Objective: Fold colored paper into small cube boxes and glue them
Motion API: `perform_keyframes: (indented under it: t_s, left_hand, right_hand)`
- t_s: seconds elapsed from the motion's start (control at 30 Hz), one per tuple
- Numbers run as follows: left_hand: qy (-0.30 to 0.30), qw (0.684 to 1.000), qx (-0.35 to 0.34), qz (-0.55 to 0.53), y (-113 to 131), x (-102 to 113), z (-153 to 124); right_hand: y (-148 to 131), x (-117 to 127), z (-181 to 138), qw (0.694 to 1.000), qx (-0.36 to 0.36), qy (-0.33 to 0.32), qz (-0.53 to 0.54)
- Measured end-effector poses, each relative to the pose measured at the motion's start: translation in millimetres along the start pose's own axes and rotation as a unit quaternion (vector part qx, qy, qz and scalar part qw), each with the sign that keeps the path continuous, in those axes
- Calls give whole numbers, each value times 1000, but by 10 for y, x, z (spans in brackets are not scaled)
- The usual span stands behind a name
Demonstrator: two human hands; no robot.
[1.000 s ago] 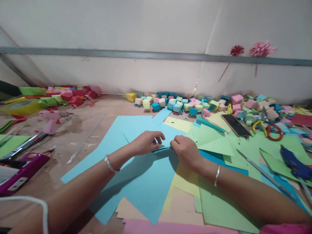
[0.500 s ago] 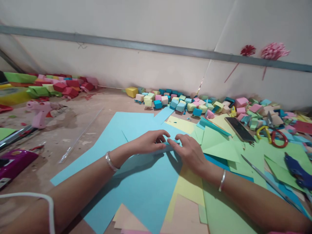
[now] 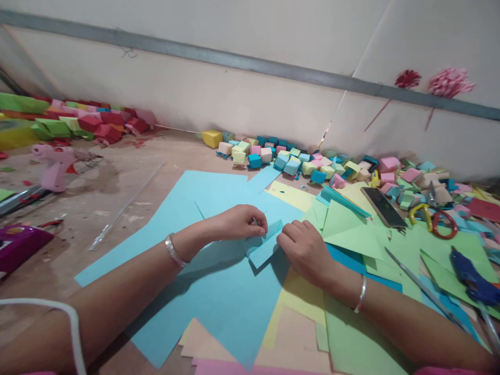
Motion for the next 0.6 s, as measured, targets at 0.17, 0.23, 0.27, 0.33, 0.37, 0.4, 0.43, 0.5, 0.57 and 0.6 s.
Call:
perform_keyframes:
  t_s: [0.17, 0.23, 0.27, 0.33, 0.37, 0.4, 0.43, 0.5, 0.57, 0.6]
  left_hand:
    - [11, 994, 34, 103, 72, -30, -25]
    - [10, 990, 38, 138, 92, -44, -31]
    - [4, 988, 38, 148, 96, -53, -34]
    - [-11, 987, 37, 155, 95, -67, -39]
    - [-17, 987, 36, 157, 96, -70, -43]
    - [-21, 987, 33, 157, 100, -71, -48]
    - [-25, 987, 30, 157, 109, -71, -54]
    - [-30, 987, 24, 159, 138, -72, -70]
    - [-32, 986, 26, 164, 165, -77, -84]
    - [-32, 985, 29, 168, 174, -82, -91]
  right_hand:
    - [-82, 8, -64, 989, 37, -138, 49]
    - [-74, -9, -90, 976, 34, -202, 78]
    - [-56, -22, -95, 970, 21, -224, 90]
    - [-4, -57, -88, 963, -23, -244, 115]
    - [20, -77, -78, 960, -44, -245, 129]
    - [39, -96, -65, 957, -60, -244, 144]
    - [50, -109, -49, 955, -67, -242, 157]
    - [66, -103, -17, 956, -65, -231, 168]
    - [91, -43, 0, 963, -58, -210, 159]
    - [100, 3, -1, 967, -48, -198, 152]
Point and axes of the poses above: each hand's wrist, its own z-axis towards the middle knuckle, its own x-axis out of the back of the hand, y = z × x, the point moved 5 cm from there along z, towards the middle knuckle, and after that the axes turned 3 degrees about -y, right-handed, at the moved point
